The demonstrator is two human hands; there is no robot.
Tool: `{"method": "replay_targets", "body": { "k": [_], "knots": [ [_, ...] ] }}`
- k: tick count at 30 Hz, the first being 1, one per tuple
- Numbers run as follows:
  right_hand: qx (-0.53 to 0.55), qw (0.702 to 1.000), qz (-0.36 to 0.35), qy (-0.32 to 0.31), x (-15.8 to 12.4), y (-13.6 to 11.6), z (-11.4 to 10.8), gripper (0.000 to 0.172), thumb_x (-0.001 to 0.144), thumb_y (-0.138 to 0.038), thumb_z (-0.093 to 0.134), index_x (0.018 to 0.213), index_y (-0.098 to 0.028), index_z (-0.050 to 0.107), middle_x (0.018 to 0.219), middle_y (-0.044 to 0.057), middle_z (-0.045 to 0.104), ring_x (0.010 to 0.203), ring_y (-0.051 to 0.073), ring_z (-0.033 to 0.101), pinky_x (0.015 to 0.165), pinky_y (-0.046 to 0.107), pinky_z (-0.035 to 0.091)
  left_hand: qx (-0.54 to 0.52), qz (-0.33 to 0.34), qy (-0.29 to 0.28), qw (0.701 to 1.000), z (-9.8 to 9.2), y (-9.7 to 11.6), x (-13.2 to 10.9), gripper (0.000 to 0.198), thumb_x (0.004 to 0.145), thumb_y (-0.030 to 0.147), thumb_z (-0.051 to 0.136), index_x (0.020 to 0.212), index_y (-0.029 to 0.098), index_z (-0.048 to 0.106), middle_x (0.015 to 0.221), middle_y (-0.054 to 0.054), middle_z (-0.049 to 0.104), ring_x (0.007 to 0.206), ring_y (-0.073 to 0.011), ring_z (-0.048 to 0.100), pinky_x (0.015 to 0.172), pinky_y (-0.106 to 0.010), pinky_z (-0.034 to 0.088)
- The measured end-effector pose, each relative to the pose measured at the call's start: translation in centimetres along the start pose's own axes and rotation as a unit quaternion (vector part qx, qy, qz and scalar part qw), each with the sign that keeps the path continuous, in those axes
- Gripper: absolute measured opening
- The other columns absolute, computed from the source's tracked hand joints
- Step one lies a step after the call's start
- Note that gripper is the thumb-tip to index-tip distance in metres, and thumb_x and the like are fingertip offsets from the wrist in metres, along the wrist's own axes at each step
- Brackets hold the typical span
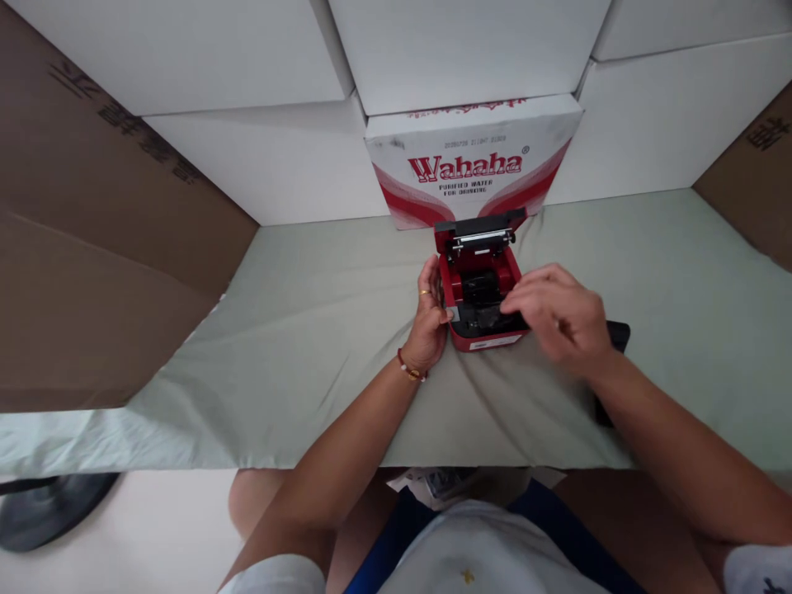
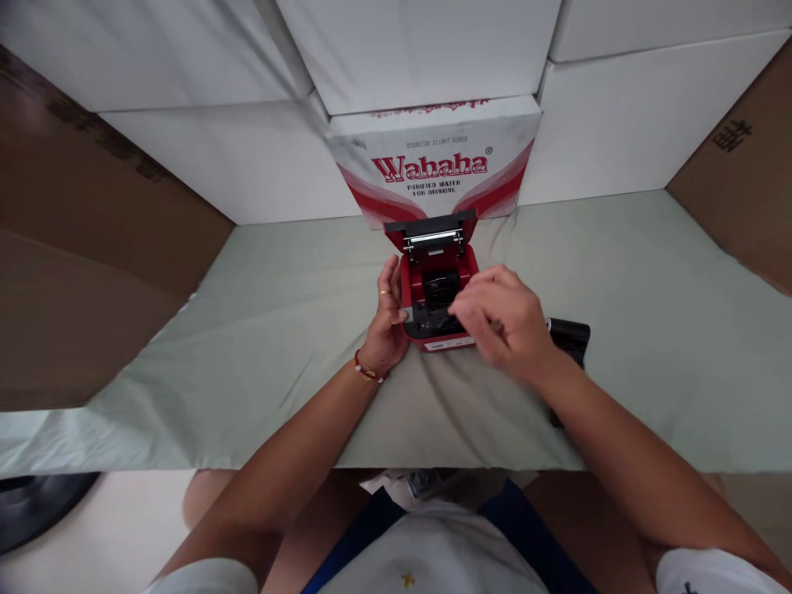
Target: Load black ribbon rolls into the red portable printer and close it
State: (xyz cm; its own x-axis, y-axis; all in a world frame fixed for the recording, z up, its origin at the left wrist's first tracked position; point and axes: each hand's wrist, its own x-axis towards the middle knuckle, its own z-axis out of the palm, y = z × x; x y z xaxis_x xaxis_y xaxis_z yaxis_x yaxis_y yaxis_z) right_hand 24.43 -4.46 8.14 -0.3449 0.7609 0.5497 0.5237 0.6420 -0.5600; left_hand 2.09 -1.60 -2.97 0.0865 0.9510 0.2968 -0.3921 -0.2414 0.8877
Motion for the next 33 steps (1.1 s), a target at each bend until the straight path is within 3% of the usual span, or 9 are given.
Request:
{"method": "replay_targets", "body": {
  "k": [3, 7, 10, 16, 22, 25, 29, 31, 33],
  "knots": [
    [-0.059, 0.988, 0.106, -0.094, 3.7, -0.5, -0.7, 0.041, 0.11, -0.044, 0.051, 0.091, -0.026, 0.083, 0.092, 0.004, 0.084, 0.086, 0.023, 0.075, 0.081, 0.039, 0.055, 0.002, 0.001, 0.01, 1.0, 0.1, -0.2, 0.0, 0.11, 0.072, 0.068, 0.089, 0.165, 0.042, 0.037, 0.183, -0.006, 0.033, 0.17, -0.0346, 0.033, 0.139, -0.052, 0.031],
    [-0.244, 0.928, 0.095, -0.265, 7.9, 0.6, 0.5, 0.027, 0.1, -0.028, 0.06, 0.105, -0.027, 0.087, 0.099, 0.007, 0.086, 0.084, 0.026, 0.075, 0.074, 0.038, 0.05, 0.01, -0.006, 0.022, 1.0, -0.1, -0.6, 0.3, 0.109, 0.071, 0.069, 0.089, 0.163, 0.04, 0.04, 0.181, -0.007, 0.036, 0.169, -0.0345, 0.034, 0.138, -0.05, 0.033],
    [-0.318, 0.889, 0.102, -0.313, 9.5, 1.8, 2.3, 0.026, 0.091, -0.023, 0.07, 0.109, -0.028, 0.088, 0.097, 0.011, 0.086, 0.08, 0.03, 0.076, 0.07, 0.039, 0.051, 0.002, -0.002, 0.015, 1.0, -0.3, -0.8, 0.5, 0.105, 0.072, 0.069, 0.088, 0.161, 0.039, 0.043, 0.178, -0.007, 0.04, 0.166, -0.0347, 0.039, 0.136, -0.051, 0.033],
    [-0.329, 0.892, 0.081, -0.3, 10.1, 3.3, 5.1, 0.018, 0.091, -0.029, 0.073, 0.1, -0.022, 0.087, 0.093, 0.016, 0.085, 0.086, 0.032, 0.079, 0.075, 0.041, 0.056, -0.016, -0.002, 0.015, 1.0, -0.4, -1.1, 0.7, 0.105, 0.069, 0.067, 0.091, 0.159, 0.038, 0.046, 0.176, -0.006, 0.043, 0.165, -0.0352, 0.039, 0.136, -0.051, 0.033],
    [-0.321, 0.901, 0.087, -0.278, 9.5, 3.3, 4.1, 0.022, 0.088, -0.031, 0.077, 0.108, -0.024, 0.084, 0.097, 0.014, 0.085, 0.084, 0.03, 0.078, 0.072, 0.039, 0.055, -0.014, 0.003, 0.009, 1.0, -0.4, -1.5, 1.0, 0.103, 0.069, 0.069, 0.089, 0.158, 0.039, 0.045, 0.175, -0.006, 0.044, 0.164, -0.0355, 0.041, 0.134, -0.051, 0.035],
    [-0.261, 0.922, 0.118, -0.262, 8.9, 2.5, 2.5, 0.026, 0.089, -0.032, 0.077, 0.113, -0.024, 0.08, 0.097, 0.01, 0.084, 0.084, 0.029, 0.076, 0.074, 0.039, 0.055, -0.012, 0.005, 0.01, 1.0, -0.4, -1.4, 1.0, 0.104, 0.069, 0.069, 0.089, 0.158, 0.039, 0.045, 0.175, -0.006, 0.044, 0.164, -0.0356, 0.042, 0.134, -0.051, 0.034],
    [0.024, 0.972, 0.177, -0.15, 6.6, 0.7, -1.6, 0.028, 0.096, -0.047, 0.071, 0.114, -0.026, 0.076, 0.097, 0.005, 0.081, 0.073, 0.021, 0.068, 0.065, 0.035, 0.053, -0.014, -0.003, 0.008, 1.0, -0.4, -1.2, 0.9, 0.101, 0.071, 0.065, 0.089, 0.158, 0.039, 0.046, 0.176, -0.006, 0.043, 0.165, -0.035, 0.04, 0.135, -0.05, 0.035],
    [0.16, 0.955, 0.23, -0.097, 4.5, -0.1, -4.6, 0.042, 0.095, -0.059, 0.074, 0.123, -0.028, 0.077, 0.094, 0.004, 0.078, 0.06, 0.015, 0.056, 0.053, 0.031, 0.045, -0.021, -0.004, 0.008, 1.0, -0.4, -1.1, 0.9, 0.098, 0.071, 0.062, 0.089, 0.157, 0.039, 0.047, 0.176, -0.006, 0.044, 0.165, -0.0343, 0.04, 0.135, -0.05, 0.035],
    [0.224, 0.93, 0.275, -0.1, 2.0, -0.5, -7.4, 0.054, 0.09, -0.07, 0.08, 0.126, -0.03, 0.079, 0.086, 0.004, 0.076, 0.055, 0.014, 0.053, 0.047, 0.03, 0.04, -0.03, -0.003, 0.011, 0.999, -0.4, -1.1, 1.0, 0.096, 0.071, 0.059, 0.089, 0.156, 0.039, 0.048, 0.175, -0.006, 0.045, 0.165, -0.0336, 0.04, 0.135, -0.05, 0.035]
  ]
}}
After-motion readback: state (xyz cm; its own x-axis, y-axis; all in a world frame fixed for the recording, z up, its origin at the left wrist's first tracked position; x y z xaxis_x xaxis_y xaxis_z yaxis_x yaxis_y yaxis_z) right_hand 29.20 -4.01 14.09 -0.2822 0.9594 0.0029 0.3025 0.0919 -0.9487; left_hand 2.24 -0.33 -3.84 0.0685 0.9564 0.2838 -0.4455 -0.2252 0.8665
